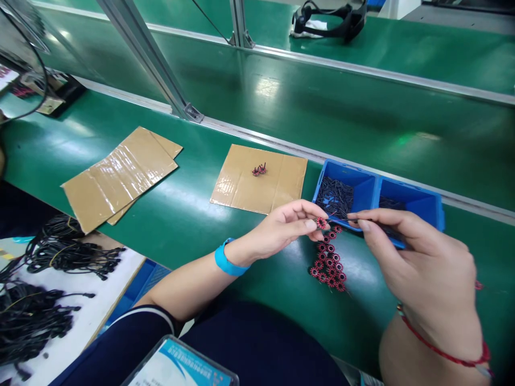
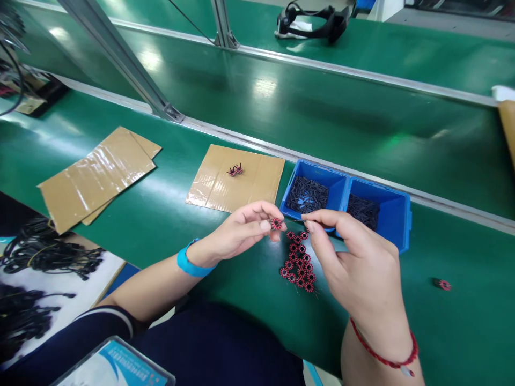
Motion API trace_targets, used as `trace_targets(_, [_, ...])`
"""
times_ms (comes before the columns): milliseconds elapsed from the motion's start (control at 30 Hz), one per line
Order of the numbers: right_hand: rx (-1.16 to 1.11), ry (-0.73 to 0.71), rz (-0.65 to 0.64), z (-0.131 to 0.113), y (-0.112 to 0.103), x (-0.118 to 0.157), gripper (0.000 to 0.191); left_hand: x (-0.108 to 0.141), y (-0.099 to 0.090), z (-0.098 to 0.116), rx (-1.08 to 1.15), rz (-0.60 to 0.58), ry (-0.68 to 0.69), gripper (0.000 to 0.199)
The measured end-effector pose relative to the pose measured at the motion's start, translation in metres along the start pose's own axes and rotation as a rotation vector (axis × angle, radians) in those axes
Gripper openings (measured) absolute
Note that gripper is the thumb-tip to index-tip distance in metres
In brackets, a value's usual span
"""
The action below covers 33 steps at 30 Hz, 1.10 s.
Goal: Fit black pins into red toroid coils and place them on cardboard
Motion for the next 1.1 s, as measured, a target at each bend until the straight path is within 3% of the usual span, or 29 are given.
trace_targets(333, [-0.049,-0.059,-0.073,0.003,0.008,-0.002,0.013,0.000,0.000,0.000,0.013,-0.012,0.008,0.018])
trace_targets(467, [-0.185,0.088,-0.029,0.016,0.008,-0.001,0.016,0.000,0.002,-0.001,0.034,-0.027,0.005,0.021])
trace_targets(600, [-0.524,0.281,0.070,0.029,0.011,-0.001,0.010,0.000,0.004,-0.002,0.047,-0.033,-0.032,0.024])
trace_targets(733, [-0.798,0.375,0.044,0.034,0.025,-0.003,0.011,0.001,0.008,-0.004,0.046,-0.063,-0.071,0.025])
trace_targets(1100, [-0.819,0.393,0.035,0.032,0.024,-0.002,0.006,0.001,0.008,-0.004,0.031,-0.063,-0.072,0.026])
Point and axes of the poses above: each hand's wrist, its own x-axis away from the middle knuckle, its own y-axis out of the palm, z = x × y, the point moved 6 cm from there along -x, towards the middle knuckle, and after that the axes turned 12 degrees about -x, right-handed, at the moved point
